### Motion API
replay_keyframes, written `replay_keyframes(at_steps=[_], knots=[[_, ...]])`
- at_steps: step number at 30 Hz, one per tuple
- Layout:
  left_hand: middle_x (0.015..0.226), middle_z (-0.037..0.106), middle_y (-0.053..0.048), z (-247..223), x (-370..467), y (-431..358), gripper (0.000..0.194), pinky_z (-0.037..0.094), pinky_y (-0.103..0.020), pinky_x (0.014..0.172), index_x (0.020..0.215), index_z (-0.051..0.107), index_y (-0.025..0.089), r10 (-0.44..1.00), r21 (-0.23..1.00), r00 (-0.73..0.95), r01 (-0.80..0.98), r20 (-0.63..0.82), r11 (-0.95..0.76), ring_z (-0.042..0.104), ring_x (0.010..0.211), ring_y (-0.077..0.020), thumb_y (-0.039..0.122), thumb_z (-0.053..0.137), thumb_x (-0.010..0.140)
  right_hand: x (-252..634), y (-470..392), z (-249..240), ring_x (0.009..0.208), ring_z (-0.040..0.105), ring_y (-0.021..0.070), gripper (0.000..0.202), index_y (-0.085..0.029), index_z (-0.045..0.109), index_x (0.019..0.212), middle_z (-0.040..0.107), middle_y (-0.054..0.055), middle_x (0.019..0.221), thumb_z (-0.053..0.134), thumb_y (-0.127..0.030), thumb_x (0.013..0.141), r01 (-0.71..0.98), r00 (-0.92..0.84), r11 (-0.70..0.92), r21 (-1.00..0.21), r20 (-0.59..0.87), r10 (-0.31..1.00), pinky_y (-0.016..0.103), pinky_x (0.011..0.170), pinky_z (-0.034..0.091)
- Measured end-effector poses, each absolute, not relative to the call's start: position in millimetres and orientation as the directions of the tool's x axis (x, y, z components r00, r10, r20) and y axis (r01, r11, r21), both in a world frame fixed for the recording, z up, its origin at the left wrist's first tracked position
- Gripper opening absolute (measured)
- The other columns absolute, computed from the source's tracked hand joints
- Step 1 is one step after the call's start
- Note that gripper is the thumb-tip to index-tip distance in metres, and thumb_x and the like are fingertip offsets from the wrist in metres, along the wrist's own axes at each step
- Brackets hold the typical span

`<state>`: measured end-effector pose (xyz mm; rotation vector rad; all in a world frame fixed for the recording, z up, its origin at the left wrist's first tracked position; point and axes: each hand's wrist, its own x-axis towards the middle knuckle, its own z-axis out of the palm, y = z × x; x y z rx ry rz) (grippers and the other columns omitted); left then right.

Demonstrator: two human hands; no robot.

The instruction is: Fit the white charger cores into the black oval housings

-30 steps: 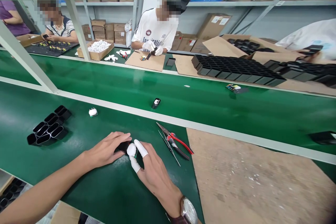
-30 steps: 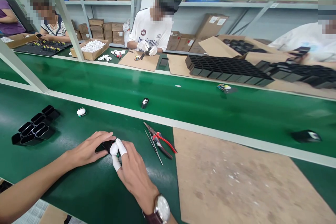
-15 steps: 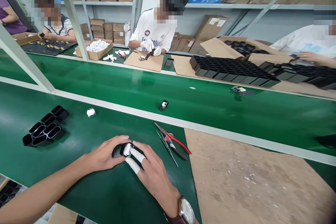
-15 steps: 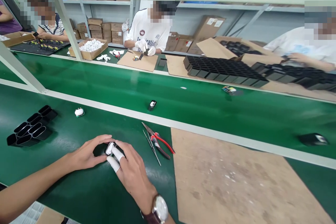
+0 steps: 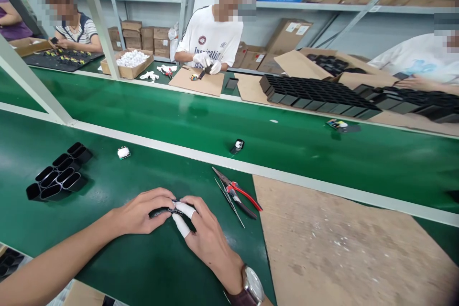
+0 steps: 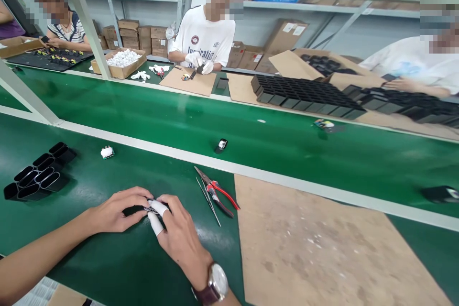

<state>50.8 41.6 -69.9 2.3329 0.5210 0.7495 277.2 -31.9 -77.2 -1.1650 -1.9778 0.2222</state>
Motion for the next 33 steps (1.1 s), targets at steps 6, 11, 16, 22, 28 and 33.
replay_keyframes(at_steps=[6,11,16,22,28,33], knots=[[0.127,0.068,-0.014,-72,51,47,0.021,0.062,-0.031,0.083,0.12,0.068,0.021,0.443,0.544,0.753,0.136,0.486,-0.828,0.074,0.103,-0.0206,0.012,0.062,0.102,283,-32,-70,0.102,0.069,0.0252,0.023,-0.021,0.06,0.126,0.066,0.012,0.117,0.055,-0.017,0.103,0.652,-0.314,0.529,-0.543,0.442,0.84,0.043,0.083,0.064],[0.123,0.069,-0.015,-71,54,46,0.02,0.061,-0.029,0.08,0.117,0.068,0.019,0.444,0.554,0.745,0.12,0.498,-0.824,0.074,0.1,-0.0201,0.009,0.064,0.1,288,-33,-69,0.109,0.069,0.0257,0.033,-0.024,0.057,0.136,0.065,0.011,0.127,0.055,-0.018,0.104,0.599,-0.317,0.504,-0.622,0.394,0.863,0.043,0.088,0.063],[0.125,0.069,-0.015,-69,56,43,0.019,0.062,-0.031,0.085,0.117,0.066,0.019,0.468,0.592,0.767,0.143,0.44,-0.793,0.073,0.104,-0.0206,0.011,0.062,0.101,297,-29,-73,0.107,0.071,0.0225,0.03,-0.028,0.06,0.135,0.067,0.009,0.125,0.056,-0.024,0.105,0.458,-0.26,0.435,-0.775,0.351,0.899,0.04,0.091,0.064],[0.131,0.068,-0.014,-70,56,44,0.026,0.062,-0.033,0.093,0.125,0.066,0.022,0.433,0.534,0.79,0.161,0.435,-0.83,0.072,0.114,-0.0233,0.013,0.064,0.101,302,-23,-88,0.094,0.075,0.0177,0.032,-0.024,0.058,0.139,0.07,0.01,0.122,0.05,-0.031,0.108,0.314,-0.038,0.26,-0.913,0.262,0.964,0.033,0.084,0.066],[0.128,0.071,-0.013,-67,60,40,0.033,0.06,-0.037,0.087,0.122,0.073,0.027,0.461,0.6,0.755,0.113,0.467,-0.792,0.073,0.102,-0.0227,0.006,0.066,0.097,297,-23,-86,0.094,0.075,0.0178,0.032,-0.024,0.061,0.138,0.072,0.008,0.117,0.051,-0.03,0.107,0.368,-0.024,0.289,-0.884,0.302,0.953,0.032,0.084,0.066],[0.107,0.078,-0.011,-66,67,42,0.007,0.063,-0.035,0.084,0.099,0.078,0.022,0.788,0.945,0.586,0.111,0.188,-0.308,0.075,0.093,-0.0224,0.023,0.079,0.091,295,-20,-88,0.088,0.075,0.0176,0.03,-0.022,0.062,0.134,0.073,0.008,0.11,0.051,-0.028,0.107,0.42,-0.015,0.314,-0.851,0.34,0.94,0.031,0.08,0.065]])
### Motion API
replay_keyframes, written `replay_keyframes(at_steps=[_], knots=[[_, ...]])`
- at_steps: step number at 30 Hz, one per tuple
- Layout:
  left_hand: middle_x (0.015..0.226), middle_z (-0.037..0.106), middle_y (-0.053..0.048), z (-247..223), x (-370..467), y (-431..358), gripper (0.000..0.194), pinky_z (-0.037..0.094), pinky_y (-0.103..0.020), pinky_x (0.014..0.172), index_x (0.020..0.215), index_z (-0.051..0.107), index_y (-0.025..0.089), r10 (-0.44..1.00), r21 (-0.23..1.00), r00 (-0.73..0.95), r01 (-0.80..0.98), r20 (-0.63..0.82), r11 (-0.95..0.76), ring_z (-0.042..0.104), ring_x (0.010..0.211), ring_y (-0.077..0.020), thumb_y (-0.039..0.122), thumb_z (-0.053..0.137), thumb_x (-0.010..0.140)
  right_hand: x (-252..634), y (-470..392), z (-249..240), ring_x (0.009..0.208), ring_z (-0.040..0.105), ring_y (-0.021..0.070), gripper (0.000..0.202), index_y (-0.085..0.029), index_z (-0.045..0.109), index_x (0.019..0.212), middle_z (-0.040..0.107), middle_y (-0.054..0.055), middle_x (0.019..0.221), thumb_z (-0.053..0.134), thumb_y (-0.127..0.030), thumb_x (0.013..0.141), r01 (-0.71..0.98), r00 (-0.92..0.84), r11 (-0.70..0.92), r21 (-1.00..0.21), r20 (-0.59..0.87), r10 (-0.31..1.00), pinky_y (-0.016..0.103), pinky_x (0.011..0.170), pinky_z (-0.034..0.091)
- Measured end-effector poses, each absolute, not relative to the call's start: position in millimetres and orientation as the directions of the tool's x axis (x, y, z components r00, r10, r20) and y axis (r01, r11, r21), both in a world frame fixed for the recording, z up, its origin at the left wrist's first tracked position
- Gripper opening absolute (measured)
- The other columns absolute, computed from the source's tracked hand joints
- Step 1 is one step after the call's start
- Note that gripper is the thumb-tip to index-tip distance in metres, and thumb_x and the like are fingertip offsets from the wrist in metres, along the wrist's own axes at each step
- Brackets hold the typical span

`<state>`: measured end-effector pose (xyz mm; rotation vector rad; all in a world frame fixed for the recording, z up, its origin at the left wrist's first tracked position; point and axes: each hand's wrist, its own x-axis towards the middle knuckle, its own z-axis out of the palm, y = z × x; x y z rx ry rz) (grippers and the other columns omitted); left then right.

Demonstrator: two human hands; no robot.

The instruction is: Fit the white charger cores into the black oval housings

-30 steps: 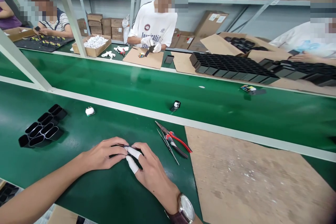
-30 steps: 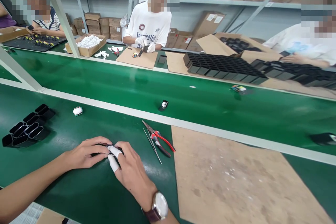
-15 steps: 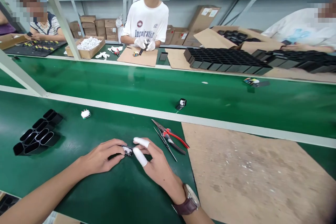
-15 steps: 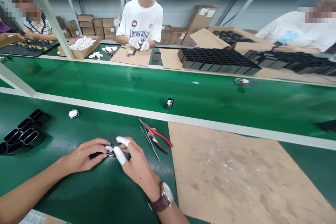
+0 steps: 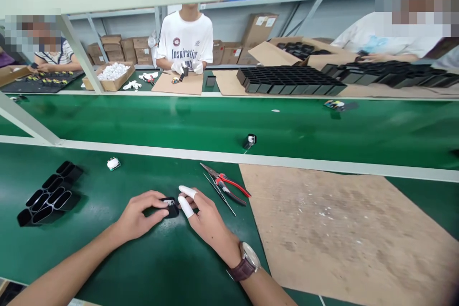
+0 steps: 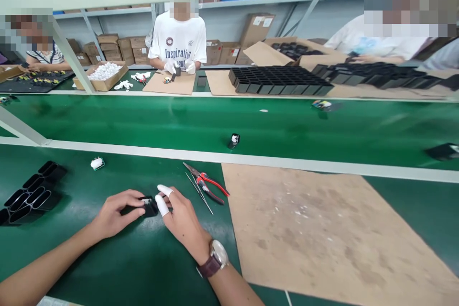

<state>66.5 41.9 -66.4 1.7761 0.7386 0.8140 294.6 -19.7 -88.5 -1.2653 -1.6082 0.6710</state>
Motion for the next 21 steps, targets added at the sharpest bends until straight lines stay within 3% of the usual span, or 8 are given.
replay_keyframes(at_steps=[2,4,7,11,15,18,20,21], knots=[[0.095,0.078,-0.009,-64,68,48,0.016,0.065,-0.032,0.08,0.095,0.075,0.019,0.871,0.996,0.487,-0.029,-0.064,0.09,0.076,0.085,-0.02,0.032,0.083,0.089,294,-19,-91,0.088,0.075,0.0179,0.03,-0.022,0.061,0.134,0.073,0.007,0.109,0.05,-0.027,0.107,0.449,-0.029,0.34,-0.826,0.367,0.93,0.032,0.079,0.065],[0.092,0.078,-0.007,-60,69,53,0.025,0.066,-0.029,0.078,0.092,0.072,0.017,0.862,0.911,0.434,-0.185,-0.261,0.369,0.077,0.08,-0.018,0.036,0.086,0.086,294,-19,-93,0.089,0.074,0.0183,0.03,-0.022,0.061,0.135,0.072,0.007,0.109,0.049,-0.027,0.108,0.485,-0.055,0.374,-0.79,0.399,0.915,0.032,0.08,0.064],[0.095,0.079,-0.009,-55,70,57,0.033,0.066,-0.023,0.076,0.088,0.071,0.014,0.855,0.831,0.366,-0.284,-0.368,0.479,0.078,0.081,-0.0178,0.034,0.094,0.076,294,-20,-94,0.086,0.074,0.0185,0.029,-0.021,0.06,0.134,0.072,0.008,0.113,0.046,-0.024,0.109,0.585,-0.109,0.422,-0.693,0.449,0.887,0.032,0.076,0.062],[0.092,0.078,-0.008,-48,70,63,0.036,0.066,-0.029,0.08,0.09,0.07,0.015,0.895,0.913,0.345,-0.189,-0.283,0.362,0.077,0.084,-0.0198,0.039,0.093,0.075,292,-22,-88,0.086,0.071,0.0203,0.025,-0.016,0.063,0.126,0.071,0.01,0.113,0.048,-0.017,0.106,0.772,-0.247,0.463,-0.435,0.467,0.849,0.032,0.071,0.057],[0.089,0.077,-0.006,-30,59,107,0.039,0.064,-0.037,0.081,0.093,0.071,0.017,0.976,0.957,0.215,0.274,0.033,-0.093,0.074,0.079,-0.0224,0.046,0.089,0.074,285,-25,-77,0.092,0.065,0.0247,0.01,-0.012,0.068,0.105,0.068,0.01,0.104,0.061,-0.012,0.098,0.798,-0.521,0.593,-0.105,0.373,0.767,0.038,0.079,0.055],[0.105,0.074,-0.006,-13,45,166,0.03,0.06,-0.038,0.091,0.101,0.073,0.019,0.928,0.587,0.189,0.729,0.321,-0.352,0.073,0.089,-0.0231,0.044,0.075,0.085,282,-26,-73,0.097,0.06,0.024,0.012,-0.011,0.066,0.11,0.066,0.01,0.104,0.06,-0.013,0.1,0.793,-0.565,0.608,-0.029,0.339,0.752,0.038,0.085,0.052],[0.105,0.073,-0.003,-3,40,204,0.025,0.056,-0.039,0.1,0.103,0.071,0.019,0.913,0.318,0.171,0.9,0.37,-0.297,0.071,0.098,-0.0239,0.04,0.068,0.091,282,-26,-72,0.097,0.058,0.023,0.01,-0.011,0.066,0.107,0.065,0.01,0.104,0.058,-0.013,0.101,0.803,-0.556,0.595,-0.033,0.317,0.768,0.037,0.086,0.05],[0.103,0.072,-0.003,0,38,219,0.023,0.053,-0.043,0.105,0.102,0.07,0.016,0.914,0.288,0.149,0.919,0.376,-0.269,0.07,0.106,-0.0277,0.037,0.064,0.093,283,-25,-72,0.098,0.057,0.0228,0.01,-0.012,0.067,0.105,0.065,0.01,0.104,0.057,-0.013,0.102,0.808,-0.549,0.588,-0.038,0.311,0.776,0.037,0.086,0.049]])
